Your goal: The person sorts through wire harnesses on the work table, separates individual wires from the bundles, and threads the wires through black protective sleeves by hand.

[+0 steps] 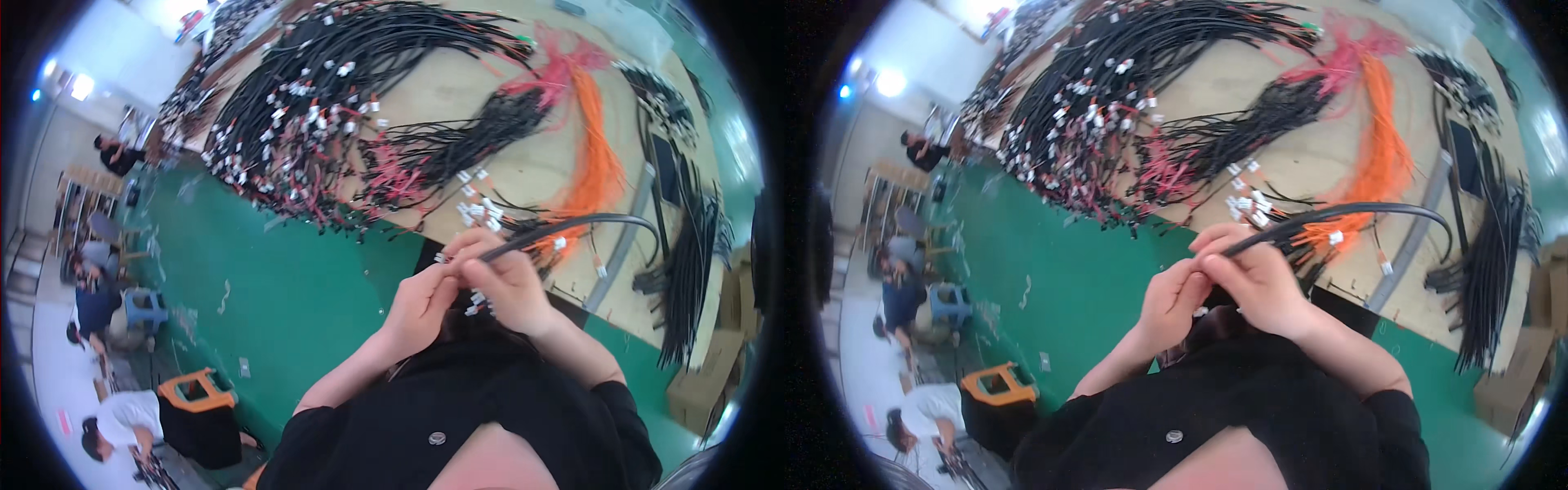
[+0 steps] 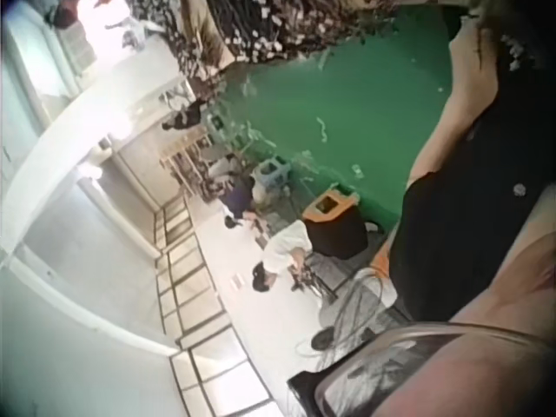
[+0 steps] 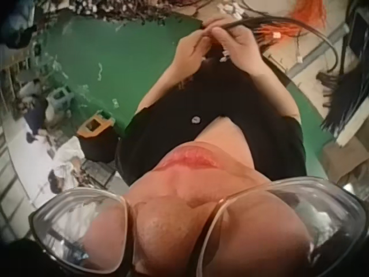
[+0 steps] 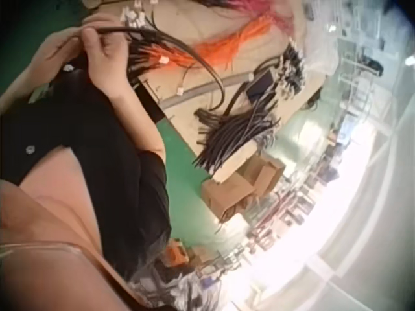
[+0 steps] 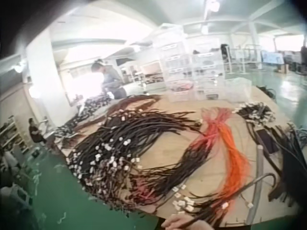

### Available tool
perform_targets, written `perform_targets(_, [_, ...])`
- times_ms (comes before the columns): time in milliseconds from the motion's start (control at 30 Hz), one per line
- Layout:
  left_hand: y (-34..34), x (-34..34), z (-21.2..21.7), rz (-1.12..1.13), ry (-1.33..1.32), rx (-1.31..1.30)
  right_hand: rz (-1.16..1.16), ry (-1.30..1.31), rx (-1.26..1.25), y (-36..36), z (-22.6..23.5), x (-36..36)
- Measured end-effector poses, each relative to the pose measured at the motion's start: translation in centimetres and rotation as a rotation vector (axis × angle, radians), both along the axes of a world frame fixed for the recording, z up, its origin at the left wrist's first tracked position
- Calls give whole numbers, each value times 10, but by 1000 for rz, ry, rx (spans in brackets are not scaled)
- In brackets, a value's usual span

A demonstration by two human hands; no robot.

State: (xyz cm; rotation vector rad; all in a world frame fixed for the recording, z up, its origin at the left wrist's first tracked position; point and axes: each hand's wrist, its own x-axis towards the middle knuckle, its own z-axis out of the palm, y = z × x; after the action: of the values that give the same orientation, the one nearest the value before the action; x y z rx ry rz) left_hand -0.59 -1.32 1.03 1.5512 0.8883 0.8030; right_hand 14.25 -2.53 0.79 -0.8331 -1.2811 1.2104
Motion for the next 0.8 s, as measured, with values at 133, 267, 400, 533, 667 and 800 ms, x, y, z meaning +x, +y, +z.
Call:
perform_targets(133, [-2, -7, -10, -15, 25, -49, -180, 169, 2, 6, 7, 4])
perform_targets(267, [-7, -9, 2, 88, 62, 119, 30, 22, -57, 2, -3, -12])
perform_targets(400, [-13, -14, -6, 72, 16, 214, -230, 275, -192, 4, -1, -9])
perform_targets(533, [-33, -18, 13, 266, 62, 234, 108, 340, -88, 3, -4, -14])
perform_targets(667, [-42, -22, 18, 300, 189, 291, 166, 209, -26, 7, -1, -22])
perform_targets(800, [-45, -24, 15, 333, 59, 318, 331, 244, -35, 9, 8, -6])
